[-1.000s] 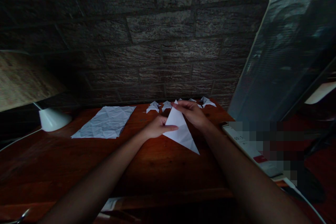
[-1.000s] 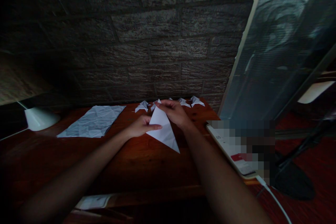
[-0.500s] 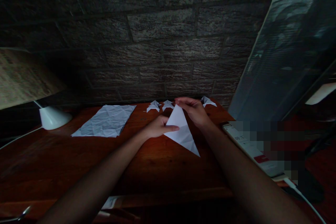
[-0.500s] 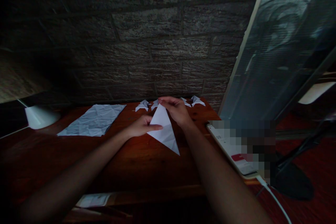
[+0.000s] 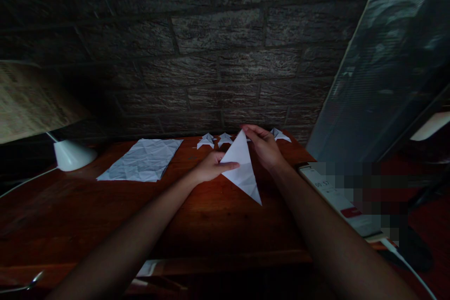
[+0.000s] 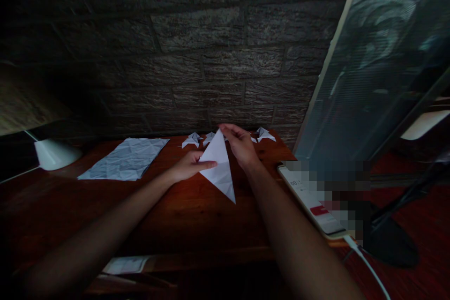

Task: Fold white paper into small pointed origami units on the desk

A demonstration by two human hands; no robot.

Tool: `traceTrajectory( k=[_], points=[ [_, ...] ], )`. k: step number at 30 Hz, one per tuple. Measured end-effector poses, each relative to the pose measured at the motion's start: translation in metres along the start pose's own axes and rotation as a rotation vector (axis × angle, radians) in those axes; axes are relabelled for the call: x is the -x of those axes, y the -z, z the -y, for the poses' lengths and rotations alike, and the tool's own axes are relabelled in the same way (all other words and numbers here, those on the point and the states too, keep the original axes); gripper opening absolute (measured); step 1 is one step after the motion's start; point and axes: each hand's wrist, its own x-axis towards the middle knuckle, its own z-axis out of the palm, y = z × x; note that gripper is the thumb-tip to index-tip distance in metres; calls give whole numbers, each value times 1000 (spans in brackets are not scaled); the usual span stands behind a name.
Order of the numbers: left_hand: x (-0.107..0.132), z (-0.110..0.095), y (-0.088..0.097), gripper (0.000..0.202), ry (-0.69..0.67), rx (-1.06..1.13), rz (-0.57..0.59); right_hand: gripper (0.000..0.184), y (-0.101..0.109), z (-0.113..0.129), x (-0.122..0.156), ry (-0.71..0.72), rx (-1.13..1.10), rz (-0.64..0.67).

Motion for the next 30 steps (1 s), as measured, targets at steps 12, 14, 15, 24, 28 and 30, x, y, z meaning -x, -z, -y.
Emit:
traceTrajectory(
  k=[12,14,15,24,28,30],
  points=[
    [-5,-5,7,50,-9,235,-464,41,6,-9,4,-209,273,256],
    [-5,-5,6,50,-4,269,-450,40,7,-9,3,-193,294,255],
    [-5,-5,6,50,-9,271,-446,39,7,-9,2,-185,308,259],
    [-5,-5,8,47,-7,328,-466,36,7,-14,1,-88,359,264],
    [-6,-6,8,44,0,425,-486,35,8,-16,0,-51,350,257],
    [-7,-6,8,42,5,466,-487,34,7,-16,-1,-35,342,259]
  ],
)
